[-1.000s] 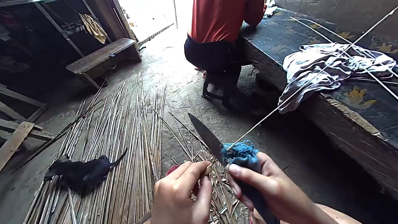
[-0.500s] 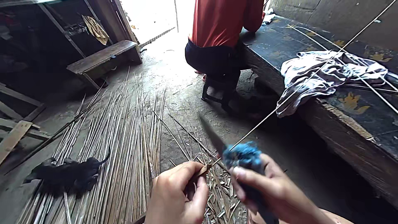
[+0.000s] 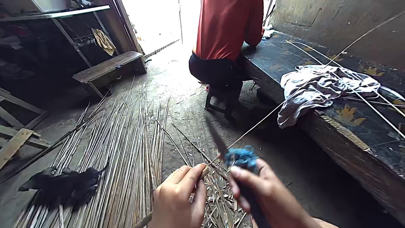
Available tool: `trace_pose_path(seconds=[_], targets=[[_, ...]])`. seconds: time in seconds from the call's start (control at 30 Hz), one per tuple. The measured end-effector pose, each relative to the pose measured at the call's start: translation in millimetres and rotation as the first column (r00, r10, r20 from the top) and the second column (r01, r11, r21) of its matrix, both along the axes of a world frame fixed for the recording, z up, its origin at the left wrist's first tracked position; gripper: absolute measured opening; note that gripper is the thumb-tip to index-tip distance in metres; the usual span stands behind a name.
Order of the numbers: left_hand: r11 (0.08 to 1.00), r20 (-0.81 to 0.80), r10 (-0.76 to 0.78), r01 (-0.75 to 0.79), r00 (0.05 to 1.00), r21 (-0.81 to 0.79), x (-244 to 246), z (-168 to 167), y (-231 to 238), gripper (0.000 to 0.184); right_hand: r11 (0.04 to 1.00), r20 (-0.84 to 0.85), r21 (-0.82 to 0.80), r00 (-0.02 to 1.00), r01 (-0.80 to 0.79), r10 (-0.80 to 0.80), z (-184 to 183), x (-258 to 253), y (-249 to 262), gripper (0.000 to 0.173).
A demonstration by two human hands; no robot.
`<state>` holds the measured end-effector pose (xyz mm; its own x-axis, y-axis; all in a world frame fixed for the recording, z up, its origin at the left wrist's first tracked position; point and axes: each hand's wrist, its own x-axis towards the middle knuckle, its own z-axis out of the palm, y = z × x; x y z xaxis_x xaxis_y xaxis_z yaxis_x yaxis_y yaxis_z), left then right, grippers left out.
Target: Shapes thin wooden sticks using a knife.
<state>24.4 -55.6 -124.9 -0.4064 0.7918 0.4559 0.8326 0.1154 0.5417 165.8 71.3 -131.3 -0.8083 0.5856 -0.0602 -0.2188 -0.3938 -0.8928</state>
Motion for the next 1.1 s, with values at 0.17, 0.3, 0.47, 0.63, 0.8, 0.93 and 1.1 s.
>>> trace_pose_path(seconds=[0.17, 0.3, 0.47, 0.63, 0.8, 0.93, 1.1], targets=[[1.0, 0.015, -0.012, 0.011, 1.0, 0.025, 5.6, -1.9, 3.5, 0.025, 0.988, 0.053, -0.105, 0.991, -0.114, 0.12, 3.5, -4.6, -10.7, 0.022], [1.0, 0.028, -0.017, 0.016, 0.999, 0.024, 5.5, -3.5, 3.2, 0.028, 0.996, 0.055, -0.079, 0.998, 0.034, -0.029, 6.4, -4.9, -3.4, 0.017], [1.0, 0.026, 0.021, -0.022, 0.999, 0.015, 0.5, 0.1, -1.5, 0.027, 0.91, 0.073, 0.018, 0.907, 0.414, -0.414, 14.4, 5.1, 31.7, 0.021], [1.0, 0.034, -0.001, 0.001, 0.999, -0.006, 4.8, 2.0, 0.5, 0.028, 0.991, 0.045, 0.043, 0.991, 0.128, -0.13, 5.4, 8.7, 9.0, 0.016], [0.998, -0.003, -0.034, 0.033, 0.999, -0.046, 8.1, 2.1, 3.3, 0.029, 0.991, 0.004, -0.098, 0.996, 0.093, -0.093, 3.3, -3.5, -1.6, 0.016], [0.996, -0.073, -0.01, 0.004, 0.997, -0.092, 5.2, 1.2, 1.2, 0.025, 0.929, 0.039, -0.173, 0.945, 0.328, -0.326, 10.6, -3.5, 14.7, 0.024], [0.997, -0.083, 0.07, -0.072, 0.994, -0.012, 1.3, -7.1, 3.8, 0.027, 0.983, 0.001, -0.176, 0.999, -0.047, 0.048, 6.0, 4.1, -10.0, 0.018]])
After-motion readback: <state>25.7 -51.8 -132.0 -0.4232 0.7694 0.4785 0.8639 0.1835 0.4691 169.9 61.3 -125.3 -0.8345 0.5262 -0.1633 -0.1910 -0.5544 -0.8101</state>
